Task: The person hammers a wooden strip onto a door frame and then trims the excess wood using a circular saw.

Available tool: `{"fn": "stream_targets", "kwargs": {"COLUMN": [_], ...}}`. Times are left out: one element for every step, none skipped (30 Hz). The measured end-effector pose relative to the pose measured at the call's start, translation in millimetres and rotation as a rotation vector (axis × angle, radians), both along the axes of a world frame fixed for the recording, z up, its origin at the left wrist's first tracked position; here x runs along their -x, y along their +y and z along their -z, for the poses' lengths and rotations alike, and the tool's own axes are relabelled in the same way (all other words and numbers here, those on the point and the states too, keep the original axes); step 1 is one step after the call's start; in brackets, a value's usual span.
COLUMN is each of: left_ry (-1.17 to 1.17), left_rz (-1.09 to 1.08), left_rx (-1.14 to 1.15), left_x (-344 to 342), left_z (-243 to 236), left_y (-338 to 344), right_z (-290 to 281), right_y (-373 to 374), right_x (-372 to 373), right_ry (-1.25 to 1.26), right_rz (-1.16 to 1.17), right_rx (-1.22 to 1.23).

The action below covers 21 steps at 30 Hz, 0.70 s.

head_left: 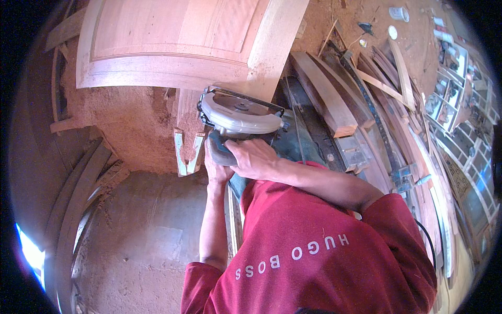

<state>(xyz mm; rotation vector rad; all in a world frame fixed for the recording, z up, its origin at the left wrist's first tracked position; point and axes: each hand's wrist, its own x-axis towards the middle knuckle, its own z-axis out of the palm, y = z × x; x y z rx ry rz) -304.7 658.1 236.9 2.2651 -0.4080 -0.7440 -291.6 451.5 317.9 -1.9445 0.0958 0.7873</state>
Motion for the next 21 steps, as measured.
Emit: {"fn": "stream_targets", "kwargs": {"left_ry": [-0.025,-0.050,-0.086,-0.123,-0.159,-0.107,-0.054,-0.002,-0.002,-0.001,-0.001,-0.027,-0.053,-0.078,-0.071,-0.063,-0.055,-0.051,-0.047,-0.043,-0.056], "left_rz": [0.008,0.015,0.059,0.104,0.148,0.114,0.081,0.048,0.025,0.002,-0.020,-0.014,-0.009,-0.004,-0.002,-0.001,0.000,-0.013,-0.025,-0.038,-0.029], "left_rx": [-0.016,-0.033,-0.048,-0.063,-0.078,-0.079,-0.079,-0.079,-0.068,-0.058,-0.047,-0.048,-0.049,-0.050,-0.051,-0.053,-0.055,-0.050,-0.046,-0.042,-0.046], "left_x": [-0.6,-1.0,-1.6,-2.2,-2.5,-2.4,-2.5,-2.9,-4.7,-7.3,-8.3,-7.4,-6.3,-5.9,-6.3,-6.7,-7.1,-7.7,-8.4,-8.8,-8.6], "left_z": [-2.3,-3.3,-2.7,-2.0,-1.7,-2.2,-3.7,-5.5,-9.2,-14.3,-16.8,-16.3,-15.1,-14.4,-14.2,-14.0,-14.0,-15.0,-16.8,-17.7,-17.9], "left_y": [-3.4,-5.3,-5.3,-5.4,-5.3,-5.6,-6.7,-8.2,-11.8,-17.2,-20.6,-21.0,-20.9,-20.4,-20.7,-21.0,-21.3,-22.7,-25.1,-26.5,-26.7], "right_z": [0.5,1.2,1.6,1.9,2.2,2.6,3.0,3.4,3.9,4.5,5.3,6.1,7.9,10.1,11.3,10.8,9.7,9.1,9.6,10.9,12.1], "right_y": [-0.5,-1.2,-1.5,-1.8,-2.1,-2.4,-2.6,-2.7,-2.6,-2.8,-3.0,-2.6,-2.0,-1.3,-1.7,-2.5,-3.5,-4.2,-4.1,-3.6,-3.1], "right_x": [0.4,0.8,0.9,1.2,1.4,1.8,2.2,2.5,3.0,3.7,4.8,5.9,7.2,8.6,9.3,8.9,8.0,7.6,8.4,9.9,11.5], "right_ry": [0.004,0.009,0.014,0.015,0.017,0.018,0.018,0.018,0.018,0.015,0.012,0.009,0.007,0.006,0.006,0.010,0.015,0.018,0.018,0.019,0.019], "right_rz": [-0.003,-0.006,-0.010,-0.013,-0.017,-0.019,-0.018,-0.017,-0.017,-0.012,-0.006,0.000,-0.008,-0.016,-0.023,-0.026,-0.029,-0.033,-0.027,-0.021,-0.015], "right_rx": [-0.005,-0.009,-0.014,-0.012,-0.010,-0.007,-0.003,0.001,0.005,0.000,-0.005,-0.010,-0.007,-0.004,0.000,0.001,0.002,0.003,0.005,0.006,0.006]}}
